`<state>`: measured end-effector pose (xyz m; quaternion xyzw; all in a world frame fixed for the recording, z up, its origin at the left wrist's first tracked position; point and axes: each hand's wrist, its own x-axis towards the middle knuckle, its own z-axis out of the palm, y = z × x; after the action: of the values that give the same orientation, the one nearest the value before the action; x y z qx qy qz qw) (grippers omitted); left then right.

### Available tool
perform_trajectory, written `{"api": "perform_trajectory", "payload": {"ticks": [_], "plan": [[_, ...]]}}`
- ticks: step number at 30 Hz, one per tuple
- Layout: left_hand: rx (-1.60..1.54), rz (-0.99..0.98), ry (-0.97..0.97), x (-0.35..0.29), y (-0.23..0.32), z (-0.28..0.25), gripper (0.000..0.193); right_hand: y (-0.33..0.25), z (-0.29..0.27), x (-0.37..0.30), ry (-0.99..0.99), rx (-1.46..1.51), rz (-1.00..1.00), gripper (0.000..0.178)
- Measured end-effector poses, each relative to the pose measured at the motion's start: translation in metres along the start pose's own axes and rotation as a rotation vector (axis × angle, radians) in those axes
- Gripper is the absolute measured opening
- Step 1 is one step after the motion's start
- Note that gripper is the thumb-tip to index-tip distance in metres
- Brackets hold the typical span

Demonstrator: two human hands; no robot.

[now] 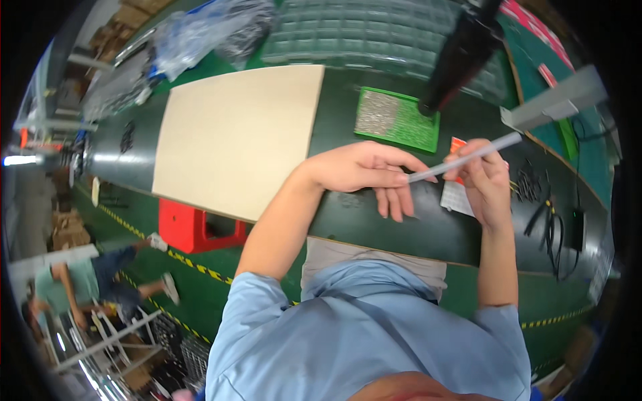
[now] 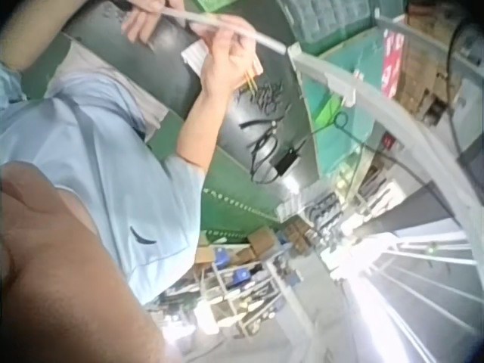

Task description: Assembling small electronic components at a workbench using pliers and a hot air gun.

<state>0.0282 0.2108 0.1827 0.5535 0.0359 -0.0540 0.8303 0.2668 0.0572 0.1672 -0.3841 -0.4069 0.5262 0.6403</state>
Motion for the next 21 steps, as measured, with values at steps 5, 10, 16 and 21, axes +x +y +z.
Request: {"api": "perform_trajectory", "payload": {"ticks": [5, 10, 16, 21], "plan": [[0.020, -0.029, 0.020, 0.000, -0.001, 0.005, 0.038, -0.003, 0.004, 0.004, -0.073, 0.085, 0.055, 0.019], [0.089, -0.084, 0.015, 0.004, -0.001, 0.003, 0.036, -0.002, 0.004, 0.004, -0.153, 0.139, 0.175, 0.023], [0.058, -0.071, 0.059, 0.009, -0.007, 0.009, 0.028, -0.008, 0.007, 0.000, -0.197, 0.133, 0.120, 0.022], [0.088, -0.155, -0.018, 0.012, -0.010, 0.009, 0.030, -0.001, 0.004, -0.003, -0.297, 0.169, 0.173, 0.018]]}}
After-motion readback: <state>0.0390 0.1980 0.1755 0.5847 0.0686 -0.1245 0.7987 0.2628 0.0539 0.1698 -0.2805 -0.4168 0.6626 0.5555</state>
